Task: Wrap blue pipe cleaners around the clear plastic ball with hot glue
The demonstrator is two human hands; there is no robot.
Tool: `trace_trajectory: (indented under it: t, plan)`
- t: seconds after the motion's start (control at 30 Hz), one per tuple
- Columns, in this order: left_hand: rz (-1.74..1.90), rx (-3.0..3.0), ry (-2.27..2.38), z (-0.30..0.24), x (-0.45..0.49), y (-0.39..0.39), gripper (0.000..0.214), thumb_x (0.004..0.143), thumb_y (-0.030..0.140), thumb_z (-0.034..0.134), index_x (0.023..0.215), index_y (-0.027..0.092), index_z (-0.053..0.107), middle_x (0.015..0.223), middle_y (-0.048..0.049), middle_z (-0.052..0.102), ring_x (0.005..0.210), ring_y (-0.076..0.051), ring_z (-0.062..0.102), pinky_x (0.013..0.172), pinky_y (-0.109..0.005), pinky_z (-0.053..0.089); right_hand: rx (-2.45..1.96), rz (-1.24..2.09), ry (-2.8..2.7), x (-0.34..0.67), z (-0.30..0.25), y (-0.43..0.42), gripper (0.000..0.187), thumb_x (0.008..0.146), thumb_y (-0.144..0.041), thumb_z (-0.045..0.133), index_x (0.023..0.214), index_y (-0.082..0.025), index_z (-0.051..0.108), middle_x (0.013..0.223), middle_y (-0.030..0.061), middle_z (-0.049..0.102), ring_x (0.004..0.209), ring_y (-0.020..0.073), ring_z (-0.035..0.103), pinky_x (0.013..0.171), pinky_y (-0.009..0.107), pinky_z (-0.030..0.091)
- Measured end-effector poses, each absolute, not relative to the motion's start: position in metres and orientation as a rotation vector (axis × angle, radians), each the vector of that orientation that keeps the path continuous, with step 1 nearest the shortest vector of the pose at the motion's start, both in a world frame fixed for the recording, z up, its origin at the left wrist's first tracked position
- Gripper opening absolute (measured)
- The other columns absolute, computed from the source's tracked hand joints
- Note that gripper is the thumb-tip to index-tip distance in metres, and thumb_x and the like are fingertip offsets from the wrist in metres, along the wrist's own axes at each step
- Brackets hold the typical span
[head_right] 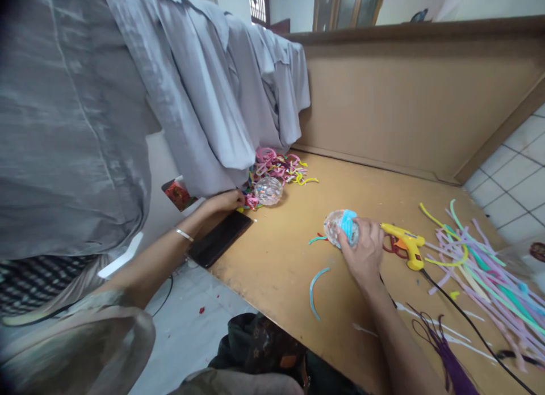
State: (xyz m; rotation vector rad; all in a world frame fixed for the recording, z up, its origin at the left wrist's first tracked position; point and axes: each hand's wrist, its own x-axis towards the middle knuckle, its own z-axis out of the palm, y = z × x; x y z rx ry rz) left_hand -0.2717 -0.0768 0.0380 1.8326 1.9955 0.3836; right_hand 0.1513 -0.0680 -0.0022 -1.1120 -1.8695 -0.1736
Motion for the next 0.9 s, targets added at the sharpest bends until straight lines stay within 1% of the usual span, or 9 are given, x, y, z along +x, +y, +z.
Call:
trace_trajectory:
  t: [0.07, 0.17, 0.23, 0.3, 0.43, 0.53, 0.67, 0.8, 0.9]
  plan:
    - [0.461, 1.833, 1.917, 0.048, -0.278, -0.080, 0.008, 0.068, 0.017, 0.058, 0.061, 0.014, 0.061, 0.055, 0.0016, 0.058, 0.058, -0.012, 0.049, 0.059, -0.021, 0.038, -1.116, -0.163, -1.872, 0.151, -0.003, -0.068, 0.039, 0.086, -0.049, 0.054, 0.110, -0.018, 0.058, 0.103, 0.0122, 0.059, 0.099, 0.0291, 0.050, 0.088, 0.043, 0.039]
    - [0.603, 1.803, 1.816, 0.064, -0.287, -0.089, 0.015, 0.074, 0.027, 0.057, 0.068, 0.014, 0.060, 0.063, 0.0015, 0.060, 0.062, -0.011, 0.052, 0.061, -0.020, 0.041, -1.121, -0.159, -1.870, 0.151, -0.003, -0.069, 0.040, 0.086, -0.049, 0.054, 0.111, -0.018, 0.058, 0.104, 0.0122, 0.059, 0.099, 0.0292, 0.050, 0.088, 0.044, 0.039]
    - [0.753, 1.734, 1.724, 0.072, -0.292, -0.094, 0.020, 0.075, 0.033, 0.060, 0.073, 0.014, 0.060, 0.067, 0.0009, 0.062, 0.064, -0.011, 0.054, 0.062, -0.020, 0.044, -1.119, -0.159, -1.866, 0.151, -0.003, -0.069, 0.041, 0.086, -0.051, 0.054, 0.110, -0.018, 0.058, 0.103, 0.0124, 0.059, 0.099, 0.0294, 0.050, 0.088, 0.044, 0.039]
    - [0.858, 1.661, 1.671, 0.077, -0.294, -0.096, 0.022, 0.072, 0.034, 0.064, 0.078, 0.013, 0.063, 0.069, 0.0005, 0.064, 0.064, -0.011, 0.056, 0.060, -0.020, 0.044, -1.112, -0.163, -1.859, 0.151, -0.003, -0.068, 0.042, 0.086, -0.052, 0.053, 0.109, -0.017, 0.058, 0.103, 0.0126, 0.059, 0.098, 0.0294, 0.050, 0.088, 0.043, 0.039]
    - [0.943, 1.490, 1.636, 0.083, -0.295, -0.096, 0.033, 0.059, 0.024, 0.073, 0.090, 0.013, 0.066, 0.071, 0.0005, 0.066, 0.061, -0.010, 0.056, 0.059, -0.021, 0.046, -1.111, -0.161, -1.860, 0.151, -0.002, -0.068, 0.041, 0.087, -0.052, 0.052, 0.108, -0.017, 0.058, 0.103, 0.0129, 0.059, 0.099, 0.0295, 0.050, 0.088, 0.043, 0.039]
    - [0.904, 1.452, 1.630, 0.086, -0.292, -0.097, 0.030, 0.056, 0.020, 0.075, 0.084, 0.012, 0.068, 0.068, 0.0009, 0.065, 0.060, -0.011, 0.055, 0.061, -0.023, 0.047, -1.113, -0.148, -1.864, 0.152, -0.002, -0.069, 0.040, 0.087, -0.051, 0.052, 0.110, -0.018, 0.058, 0.103, 0.0124, 0.058, 0.098, 0.0296, 0.049, 0.088, 0.044, 0.039]
    - [0.903, 1.611, 1.764, 0.087, -0.287, -0.099, 0.016, 0.064, 0.027, 0.070, 0.070, 0.012, 0.068, 0.055, 0.0032, 0.057, 0.055, -0.010, 0.048, 0.056, -0.021, 0.042, -1.110, -0.148, -1.859, 0.151, -0.003, -0.070, 0.041, 0.087, -0.051, 0.052, 0.111, -0.018, 0.058, 0.103, 0.0127, 0.058, 0.099, 0.0299, 0.049, 0.088, 0.045, 0.039]
    - [1.047, 1.757, 1.940, 0.092, -0.281, -0.096, 0.028, 0.073, 0.032, 0.063, 0.054, 0.013, 0.057, 0.045, 0.0057, 0.040, 0.052, -0.008, 0.036, 0.050, -0.020, 0.029, -1.110, -0.152, -1.862, 0.151, -0.002, -0.070, 0.043, 0.088, -0.052, 0.051, 0.112, -0.017, 0.058, 0.104, 0.0135, 0.058, 0.099, 0.0301, 0.049, 0.089, 0.045, 0.039]
    - [1.280, 1.704, 2.075, 0.101, -0.276, -0.094, 0.032, 0.079, 0.031, 0.054, 0.052, 0.014, 0.051, 0.047, 0.0037, 0.043, 0.053, -0.010, 0.039, 0.052, -0.022, 0.028, -1.101, -0.159, -1.857, 0.151, -0.001, -0.071, 0.042, 0.088, -0.052, 0.052, 0.111, -0.017, 0.058, 0.104, 0.0135, 0.058, 0.100, 0.0299, 0.049, 0.089, 0.044, 0.040]
